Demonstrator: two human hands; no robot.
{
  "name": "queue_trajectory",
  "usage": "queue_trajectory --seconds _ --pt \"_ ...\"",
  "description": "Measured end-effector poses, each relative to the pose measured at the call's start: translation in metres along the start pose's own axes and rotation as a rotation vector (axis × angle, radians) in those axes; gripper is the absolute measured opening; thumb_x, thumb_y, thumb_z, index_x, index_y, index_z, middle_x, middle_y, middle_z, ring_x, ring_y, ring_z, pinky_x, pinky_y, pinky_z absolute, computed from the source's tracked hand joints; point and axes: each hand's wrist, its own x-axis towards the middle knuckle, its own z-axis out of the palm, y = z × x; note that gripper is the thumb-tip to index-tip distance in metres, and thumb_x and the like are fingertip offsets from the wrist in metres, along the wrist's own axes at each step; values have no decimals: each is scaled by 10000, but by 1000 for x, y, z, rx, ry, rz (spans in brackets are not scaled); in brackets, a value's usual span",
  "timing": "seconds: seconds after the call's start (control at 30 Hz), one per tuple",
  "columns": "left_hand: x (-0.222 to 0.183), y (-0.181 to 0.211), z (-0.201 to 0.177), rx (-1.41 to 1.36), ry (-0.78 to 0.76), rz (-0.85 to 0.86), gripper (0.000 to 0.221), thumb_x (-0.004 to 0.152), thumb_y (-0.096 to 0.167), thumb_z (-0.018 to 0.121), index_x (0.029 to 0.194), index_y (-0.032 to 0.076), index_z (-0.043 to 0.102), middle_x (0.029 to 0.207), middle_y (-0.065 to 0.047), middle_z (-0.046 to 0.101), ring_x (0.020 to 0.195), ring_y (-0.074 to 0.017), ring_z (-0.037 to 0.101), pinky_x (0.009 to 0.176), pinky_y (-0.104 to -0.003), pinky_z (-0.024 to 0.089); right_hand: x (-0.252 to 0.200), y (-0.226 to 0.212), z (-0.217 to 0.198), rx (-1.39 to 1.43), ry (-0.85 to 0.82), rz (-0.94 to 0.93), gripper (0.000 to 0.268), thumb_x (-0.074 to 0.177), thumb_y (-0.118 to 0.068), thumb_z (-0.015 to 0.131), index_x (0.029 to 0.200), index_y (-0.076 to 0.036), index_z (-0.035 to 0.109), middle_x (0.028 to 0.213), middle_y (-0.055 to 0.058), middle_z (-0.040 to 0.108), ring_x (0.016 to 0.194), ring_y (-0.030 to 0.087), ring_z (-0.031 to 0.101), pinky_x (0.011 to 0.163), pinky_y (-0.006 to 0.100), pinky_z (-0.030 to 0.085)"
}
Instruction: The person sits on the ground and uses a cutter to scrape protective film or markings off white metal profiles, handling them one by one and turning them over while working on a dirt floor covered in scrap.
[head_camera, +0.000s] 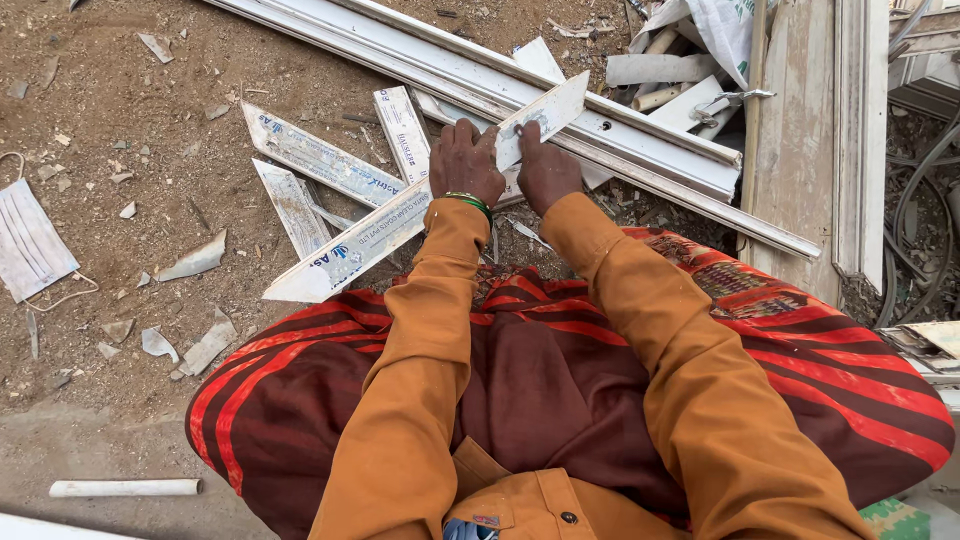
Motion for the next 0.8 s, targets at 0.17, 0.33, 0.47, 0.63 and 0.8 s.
queue_trajectory --seconds 0.17,0.33,0.47,0.63,0.8 --pt "-1 3 2 28 9 34 410 787 103 691 1189 136 763 986 -48 562 1002 -249 540 885 -399 431 -2 0 -3 -97 -63 60 237 1070 -258 419 1260 -117 431 878 277 711 798 463 714 694 585 541" --pt "1 2 0 64 -9 22 422 774 89 690 1186 139 762 980 -58 558 991 -257 537 869 -403 426 5 -1 -9 3 -28 67 229 1089 -250 412 1273 -114 418 883 263 725 814 475 704 707 589 529" --pt "-2 3 -1 44 1 26 419 800 83 686 1209 142 757 985 -52 559 991 -256 535 885 -405 427 2 0 -2 -10 -10 82 251 1047 -244 451 1266 -127 420 895 263 723 822 473 701 710 586 524" --pt "-4 2 4 66 -14 21 451 769 64 681 1205 137 763 1005 -61 567 1009 -258 540 890 -402 432 -7 10 -2 -25 -57 54 261 1062 -235 450 1288 -109 416 911 255 730 841 462 712 729 584 533" --pt "-5 1 5 46 51 32 380 809 114 687 1184 128 755 1000 -62 573 1009 -265 542 892 -415 427 1 -17 13 -169 -121 25 287 1047 -168 420 1331 -122 404 892 290 717 817 457 722 702 567 559"
